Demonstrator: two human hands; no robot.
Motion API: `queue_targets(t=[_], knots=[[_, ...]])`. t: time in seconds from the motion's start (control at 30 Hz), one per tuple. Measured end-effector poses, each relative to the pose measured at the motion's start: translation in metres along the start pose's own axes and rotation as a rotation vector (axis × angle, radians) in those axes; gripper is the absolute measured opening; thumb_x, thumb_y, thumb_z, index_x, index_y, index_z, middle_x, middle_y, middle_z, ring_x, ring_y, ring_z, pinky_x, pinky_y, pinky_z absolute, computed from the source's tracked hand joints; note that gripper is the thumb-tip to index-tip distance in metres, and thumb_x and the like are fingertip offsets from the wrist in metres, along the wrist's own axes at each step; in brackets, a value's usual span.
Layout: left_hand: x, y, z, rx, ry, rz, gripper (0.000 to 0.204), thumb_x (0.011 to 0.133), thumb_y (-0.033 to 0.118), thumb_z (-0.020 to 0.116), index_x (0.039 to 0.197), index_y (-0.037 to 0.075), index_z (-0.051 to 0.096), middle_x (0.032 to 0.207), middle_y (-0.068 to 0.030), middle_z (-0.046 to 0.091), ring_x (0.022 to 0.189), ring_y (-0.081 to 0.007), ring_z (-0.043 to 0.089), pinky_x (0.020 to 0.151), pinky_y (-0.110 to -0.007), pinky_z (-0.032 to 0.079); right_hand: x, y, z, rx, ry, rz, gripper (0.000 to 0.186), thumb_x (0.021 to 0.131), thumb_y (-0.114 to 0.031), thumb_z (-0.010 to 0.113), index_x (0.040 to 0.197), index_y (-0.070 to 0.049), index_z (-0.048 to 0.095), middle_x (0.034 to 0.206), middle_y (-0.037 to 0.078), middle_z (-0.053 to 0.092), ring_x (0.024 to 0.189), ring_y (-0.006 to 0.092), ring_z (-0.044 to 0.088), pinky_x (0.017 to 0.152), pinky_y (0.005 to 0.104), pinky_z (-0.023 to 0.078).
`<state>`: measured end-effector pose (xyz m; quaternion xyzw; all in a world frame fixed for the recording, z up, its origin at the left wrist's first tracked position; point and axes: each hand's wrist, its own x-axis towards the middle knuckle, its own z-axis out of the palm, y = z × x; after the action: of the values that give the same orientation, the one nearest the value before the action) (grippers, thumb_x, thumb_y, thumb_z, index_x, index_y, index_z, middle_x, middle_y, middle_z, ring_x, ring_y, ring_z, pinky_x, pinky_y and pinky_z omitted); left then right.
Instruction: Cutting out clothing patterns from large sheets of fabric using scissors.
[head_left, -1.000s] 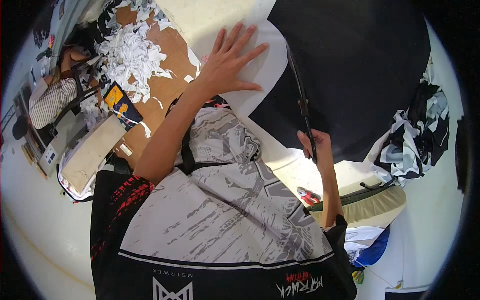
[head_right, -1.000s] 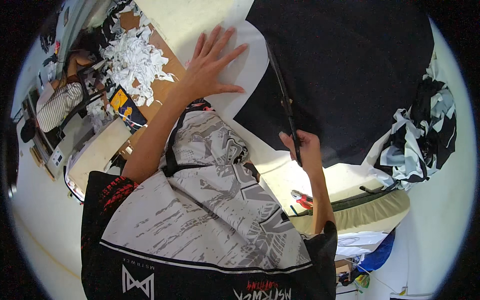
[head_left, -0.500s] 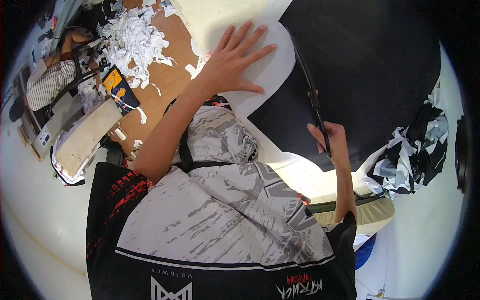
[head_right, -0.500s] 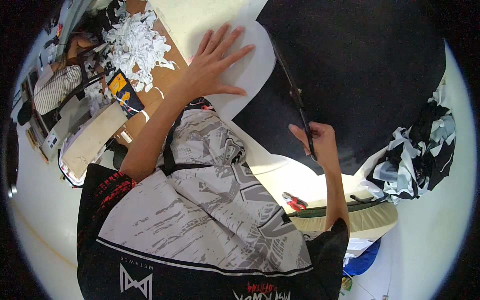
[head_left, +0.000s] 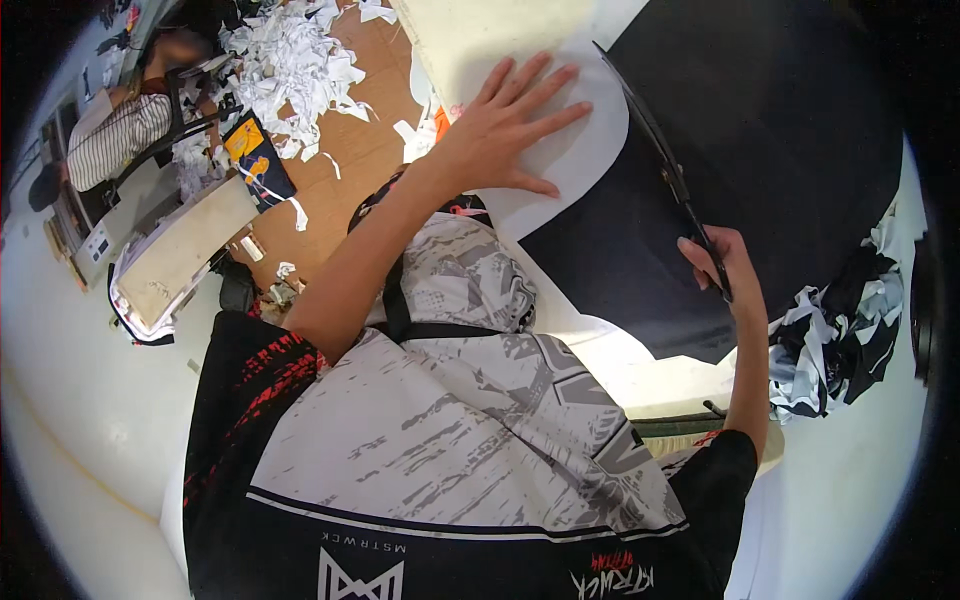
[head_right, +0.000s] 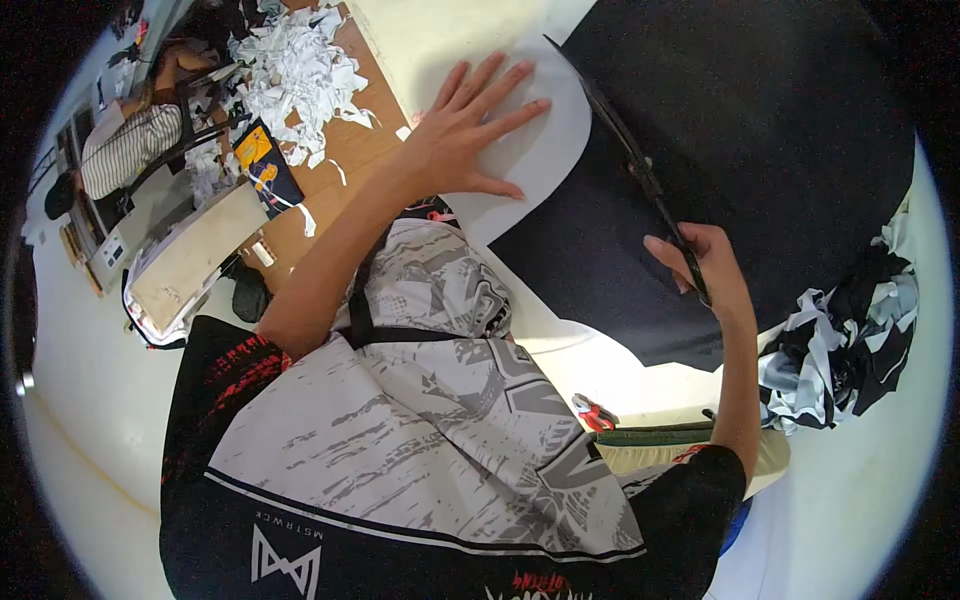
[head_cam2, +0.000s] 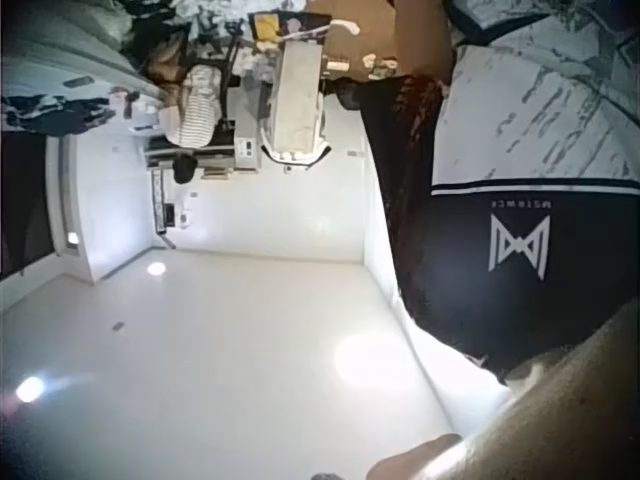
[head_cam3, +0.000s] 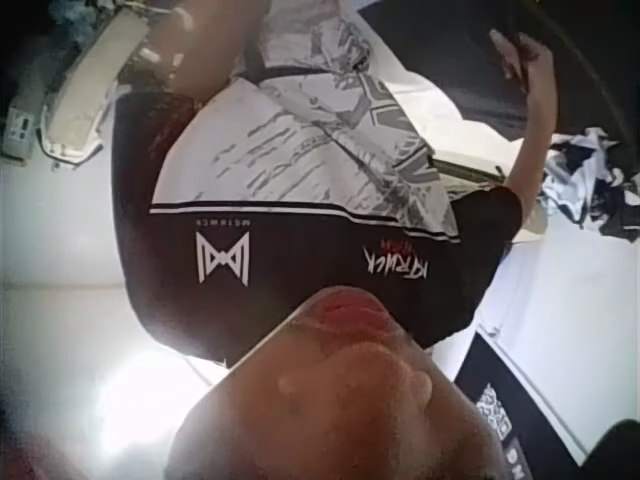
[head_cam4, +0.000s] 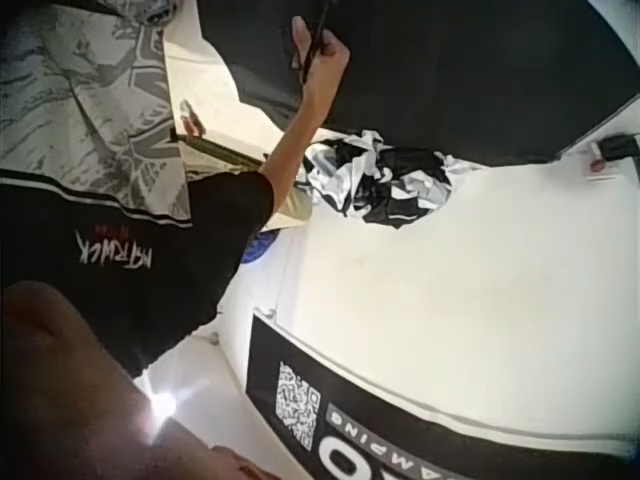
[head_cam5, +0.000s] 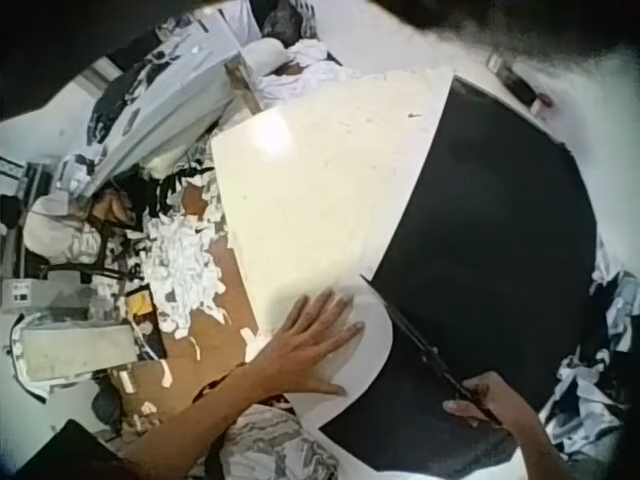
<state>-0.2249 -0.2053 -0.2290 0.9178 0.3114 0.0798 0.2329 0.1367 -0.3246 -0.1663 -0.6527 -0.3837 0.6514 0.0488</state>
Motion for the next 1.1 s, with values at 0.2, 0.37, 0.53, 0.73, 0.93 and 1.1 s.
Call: queue_targets(t=[0.2,0.37,0.53,0.73,0.93,1.1], knots=[[0.0,0.003,-0.003,-0.004,-0.019,-0.006,0.11,0.069,0.079,0.077,0.161,0.03,0.042,0.173,-0.0121,0.024,0.16,-0.0399,0.018,0.128,-0.062,0.016,0.0,-0.005,-0.006,-0.04,0.038,0.019,0.042,0.092,-0.034,0.083,0.069,-0.009,0.06,0.054,-0.001,0.052,0.045,0.0064,0.05,0.045,0.0257,0.036],[0.001,0.003,-0.004,-0.019,-0.017,-0.004,0.11,0.069,0.078,0.077,0.161,0.03,0.042,0.173,-0.0127,0.024,0.16,-0.0402,0.018,0.128,-0.061,0.016,-0.006,-0.01,-0.006,-0.137,0.076,0.078,0.041,0.089,-0.034,0.087,0.07,-0.007,0.062,0.055,0.0,0.053,0.046,0.0071,0.05,0.046,0.0257,0.037],[0.001,0.006,-0.009,-0.011,-0.033,0.005,0.107,0.071,0.076,0.078,0.16,0.029,0.043,0.173,-0.013,0.023,0.16,-0.0406,0.017,0.128,-0.061,0.016,-0.024,0.009,0.036,0.004,0.144,0.0,0.038,0.09,-0.031,0.087,0.072,-0.007,0.063,0.059,-0.001,0.055,0.049,0.0066,0.049,0.048,0.0243,0.037],[0.002,0.01,-0.02,0.068,-0.012,0.019,0.096,0.078,0.07,0.077,0.157,0.024,0.049,0.171,-0.0115,0.029,0.159,-0.0368,0.022,0.128,-0.06,0.016,-0.044,0.035,0.129,0.422,0.166,0.051,0.034,0.094,-0.025,0.083,0.072,-0.008,0.063,0.058,-0.003,0.054,0.048,0.0062,0.049,0.046,0.0251,0.036],[0.016,-0.011,-0.02,0.018,0.165,0.112,0.054,0.089,0.034,0.081,0.137,0.019,0.065,0.149,-0.0069,0.057,0.143,-0.0303,0.048,0.124,-0.058,0.027,-0.051,0.031,0.206,0.667,0.286,0.058,0.033,0.096,-0.024,0.08,0.074,-0.008,0.062,0.055,-0.002,0.054,0.045,0.007,0.051,0.044,0.0258,0.035],[0.062,-0.021,-0.031,0.033,0.287,0.251,0.044,0.091,0.021,0.078,0.133,0.017,0.066,0.145,-0.0068,0.059,0.14,-0.03,0.05,0.122,-0.054,0.031,-0.043,0.032,0.25,0.865,0.345,0.071,0.034,0.092,-0.034,0.085,0.079,-0.006,0.068,0.058,-0.003,0.056,0.048,0.0059,0.051,0.047,0.0246,0.035]])
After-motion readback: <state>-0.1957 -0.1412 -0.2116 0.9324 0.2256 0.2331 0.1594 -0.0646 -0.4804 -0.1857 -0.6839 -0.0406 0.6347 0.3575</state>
